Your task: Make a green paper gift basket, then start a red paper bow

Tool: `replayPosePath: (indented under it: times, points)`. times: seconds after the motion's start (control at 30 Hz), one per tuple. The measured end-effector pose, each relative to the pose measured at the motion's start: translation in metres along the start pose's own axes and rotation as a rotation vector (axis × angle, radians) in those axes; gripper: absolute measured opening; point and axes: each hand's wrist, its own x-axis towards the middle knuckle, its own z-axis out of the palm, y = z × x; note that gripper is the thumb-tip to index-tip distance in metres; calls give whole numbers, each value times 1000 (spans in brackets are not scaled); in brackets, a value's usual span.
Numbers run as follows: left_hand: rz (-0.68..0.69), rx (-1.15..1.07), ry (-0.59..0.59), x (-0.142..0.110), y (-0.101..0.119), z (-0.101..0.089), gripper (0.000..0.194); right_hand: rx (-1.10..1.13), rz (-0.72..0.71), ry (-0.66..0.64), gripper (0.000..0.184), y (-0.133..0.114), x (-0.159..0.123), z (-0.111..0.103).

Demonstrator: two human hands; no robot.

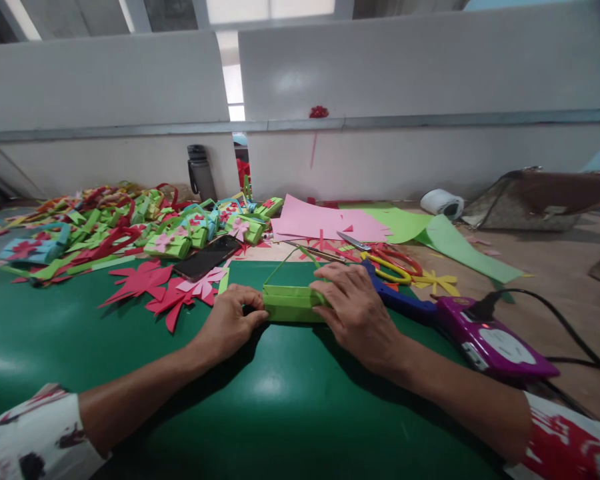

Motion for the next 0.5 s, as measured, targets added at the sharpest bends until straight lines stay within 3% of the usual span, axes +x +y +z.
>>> replayPosePath:
  times: [0.5]
  points:
    - [4,-1,-21,0,1,1,8,-21,-26,-4,16,-3,-1,4]
